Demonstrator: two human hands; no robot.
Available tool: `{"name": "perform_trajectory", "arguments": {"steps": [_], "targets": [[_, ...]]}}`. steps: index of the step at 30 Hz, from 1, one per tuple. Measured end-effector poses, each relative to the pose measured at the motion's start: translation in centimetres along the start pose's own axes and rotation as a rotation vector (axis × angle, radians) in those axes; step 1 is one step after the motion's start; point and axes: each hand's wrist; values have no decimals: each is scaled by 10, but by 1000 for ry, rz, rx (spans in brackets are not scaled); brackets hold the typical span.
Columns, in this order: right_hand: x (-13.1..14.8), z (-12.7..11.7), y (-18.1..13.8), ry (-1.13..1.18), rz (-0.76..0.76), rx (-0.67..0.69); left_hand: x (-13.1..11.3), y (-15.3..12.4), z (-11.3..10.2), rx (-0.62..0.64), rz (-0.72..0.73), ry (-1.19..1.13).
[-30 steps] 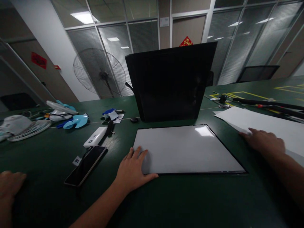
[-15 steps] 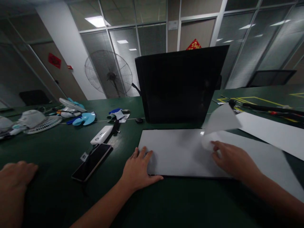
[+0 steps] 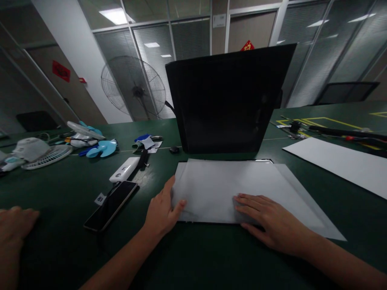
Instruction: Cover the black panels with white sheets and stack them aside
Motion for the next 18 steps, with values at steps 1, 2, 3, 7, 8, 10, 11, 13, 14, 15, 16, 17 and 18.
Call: {"name": "perform_trajectory", "arguments": {"steps": [1,2,3,7,8,10,11,13,14,15,16,17,18], "targets": [[-2,0,0,10,-16,3,2,1,1,-33,-7,-46],[-3,-1,-1,19,-29,4,3,2,2,-57,-13,-85],[-4,-1,-1,28,-39,6,3,3,2,-70,-23,-111],[-5,-3,-2,64,-55,10,-5,5,-3,-29,-76,-73],[-5,-3,-2,70,-59,21,-8,5,-4,-13,-82,-45],[-3,-2,-1,79,-63,53,-12,4,-6,0,-75,8],[-2,-2,-1,85,-62,71,-14,4,-6,1,-65,36],[2,0,1,98,-54,96,-16,3,-4,18,-25,114],[3,1,1,103,-49,99,-17,3,-3,32,1,161],[5,2,1,109,-47,100,-18,2,-2,49,25,208],[5,2,1,114,-47,98,-20,2,-2,64,45,250],[4,2,0,115,-45,92,-21,1,-1,72,57,284],[-1,2,-2,108,-39,79,-23,1,-2,78,59,309]]}}
Point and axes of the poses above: each hand's wrist, its own y-axis towards the middle knuckle, its own z-axis out of the palm, x = y × z, and after that the axes turned 14 degrees about -z, right-handed
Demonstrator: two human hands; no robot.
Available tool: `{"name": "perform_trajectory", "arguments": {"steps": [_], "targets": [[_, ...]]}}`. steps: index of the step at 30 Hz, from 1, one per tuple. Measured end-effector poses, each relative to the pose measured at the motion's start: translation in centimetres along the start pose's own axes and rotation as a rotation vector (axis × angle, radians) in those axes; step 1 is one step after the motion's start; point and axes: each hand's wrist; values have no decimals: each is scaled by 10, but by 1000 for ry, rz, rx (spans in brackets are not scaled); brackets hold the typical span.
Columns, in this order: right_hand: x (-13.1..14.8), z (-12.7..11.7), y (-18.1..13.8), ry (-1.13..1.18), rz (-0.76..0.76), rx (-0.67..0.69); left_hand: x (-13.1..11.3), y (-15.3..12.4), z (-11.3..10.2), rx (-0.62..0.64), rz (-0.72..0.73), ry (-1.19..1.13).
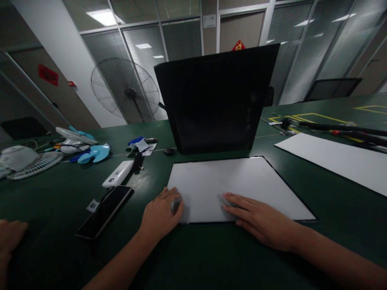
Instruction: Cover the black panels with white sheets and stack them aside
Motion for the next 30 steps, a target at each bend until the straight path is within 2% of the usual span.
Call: {"name": "perform_trajectory", "arguments": {"steps": [3,6,8,10,13,15,18,25,30], "targets": [[-33,-8,-17,-99,110,-140,-5,-1,-4,14,-19,42],[-92,-24,-55,-309,409,-357,-8,-1,-5,13,-23,64],[-134,-35,-92,-448,655,-386,-7,-1,-4,0,-16,67],[-166,-42,-130,-476,855,-400,-5,-1,0,-12,0,55],[-191,-47,-175,-430,1151,-404,-2,-1,4,-26,18,22],[-196,-46,-189,-365,1281,-387,-1,-1,5,-31,17,6],[-192,-46,-190,-313,1313,-351,-1,-2,4,-38,10,-14],[-160,-55,-152,-341,1284,-308,0,-2,4,-46,14,-52],[-124,-56,-113,-430,1264,-452,-1,-3,1,-38,9,-40]]}}
Point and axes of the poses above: each hand's wrist, its own y-axis towards the middle knuckle, its own z-axis out of the palm, x = y × z, and after that the axes turned 14 degrees about -z, right-handed
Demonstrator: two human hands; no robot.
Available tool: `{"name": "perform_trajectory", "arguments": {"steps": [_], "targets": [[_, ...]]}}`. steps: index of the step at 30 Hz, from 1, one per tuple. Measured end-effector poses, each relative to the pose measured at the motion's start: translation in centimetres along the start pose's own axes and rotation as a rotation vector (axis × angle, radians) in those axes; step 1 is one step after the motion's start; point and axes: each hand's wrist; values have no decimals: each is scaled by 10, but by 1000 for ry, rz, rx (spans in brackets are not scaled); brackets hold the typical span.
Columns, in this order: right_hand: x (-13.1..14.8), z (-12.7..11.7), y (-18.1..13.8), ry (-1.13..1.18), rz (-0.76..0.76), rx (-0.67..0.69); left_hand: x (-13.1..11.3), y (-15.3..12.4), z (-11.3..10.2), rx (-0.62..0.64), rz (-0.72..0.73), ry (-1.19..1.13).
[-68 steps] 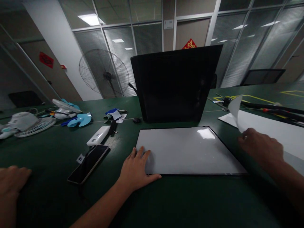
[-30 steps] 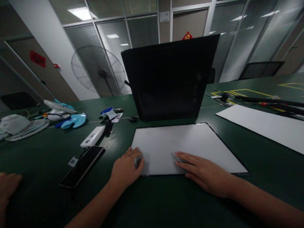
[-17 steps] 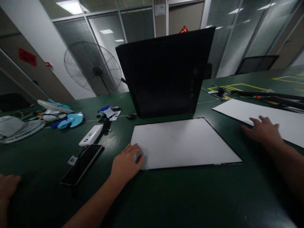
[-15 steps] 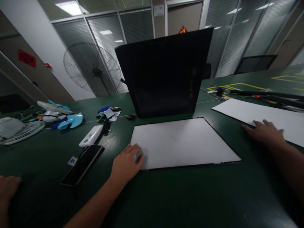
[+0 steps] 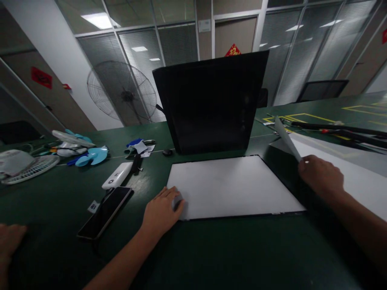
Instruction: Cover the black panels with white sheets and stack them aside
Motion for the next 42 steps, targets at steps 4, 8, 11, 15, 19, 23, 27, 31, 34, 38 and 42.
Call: {"name": "perform_trajectory", "arguments": {"steps": [4,8,11,15,19,23,27,31,34,38,42], "targets": [[48,-10,-24,62,-99,-131,-1,0,-3,8,-1,-10],[90,-15,-53,169,-434,-114,-1,0,-4,14,14,24],[112,-8,-72,218,-843,-83,2,1,-3,-21,20,-6],[127,9,-87,190,-1201,-61,10,6,0,-70,-11,-163],[131,8,-93,203,-1369,-6,20,10,6,-92,-75,-353],[131,-2,-94,261,-1462,38,25,13,12,-105,-152,-574],[130,-5,-94,328,-1459,61,29,19,14,-64,-321,-730],[129,-6,-93,367,-1464,129,33,25,16,-24,-345,-804],[129,-9,-92,394,-1455,195,34,26,20,-41,-306,-705],[131,-13,-92,389,-1460,260,29,23,20,-49,-278,-474],[133,-16,-95,434,-1460,292,22,20,13,-36,-257,-336]]}}
Point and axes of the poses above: each hand's wrist, its own y-axis towards the middle knuckle, its own z-axis out of the palm, x = y × z, and after that the axes turned 14 degrees about -z, right-handed
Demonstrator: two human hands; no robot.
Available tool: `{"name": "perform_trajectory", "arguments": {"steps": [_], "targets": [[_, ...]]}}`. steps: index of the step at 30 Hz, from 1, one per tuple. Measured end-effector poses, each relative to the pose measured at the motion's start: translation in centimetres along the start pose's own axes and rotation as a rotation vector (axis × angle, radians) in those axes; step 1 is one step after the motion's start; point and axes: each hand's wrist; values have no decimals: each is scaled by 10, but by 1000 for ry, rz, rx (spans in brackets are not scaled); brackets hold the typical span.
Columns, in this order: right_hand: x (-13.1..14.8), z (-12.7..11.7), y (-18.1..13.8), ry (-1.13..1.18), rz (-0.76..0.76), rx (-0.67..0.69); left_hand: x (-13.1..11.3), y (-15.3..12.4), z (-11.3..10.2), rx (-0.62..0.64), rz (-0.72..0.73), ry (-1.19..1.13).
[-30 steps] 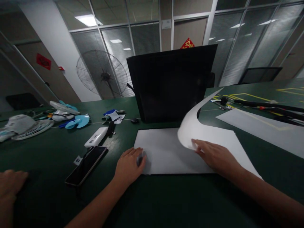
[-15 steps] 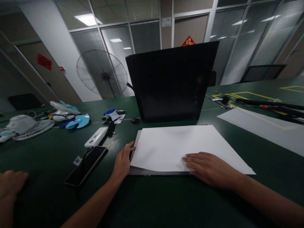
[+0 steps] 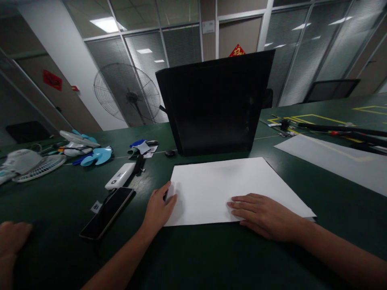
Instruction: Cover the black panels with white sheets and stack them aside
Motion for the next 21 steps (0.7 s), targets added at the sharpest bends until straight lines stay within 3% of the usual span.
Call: {"name": "perform_trajectory", "arguments": {"steps": [4,7,10,12,17,21], "targets": [[-21,-3,-12,-23,91,-96,-1,-1,-1,3,4,27],[-64,-8,-48,-237,468,-248,2,1,1,-6,29,12],[-113,-13,-105,-483,871,-229,5,0,0,15,118,13],[-138,-15,-146,-543,1049,-254,4,-3,-2,52,197,73],[-167,-12,-215,-377,1622,-219,-7,-17,-14,168,355,351],[-168,-14,-223,-247,1692,-190,-15,-23,-19,263,439,461]]}}
Point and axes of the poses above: each hand's wrist, its own y-axis towards the middle knuckle, its own z-axis out of the palm, x = y × z, and after that the axes turned 14 degrees about -z, right-handed
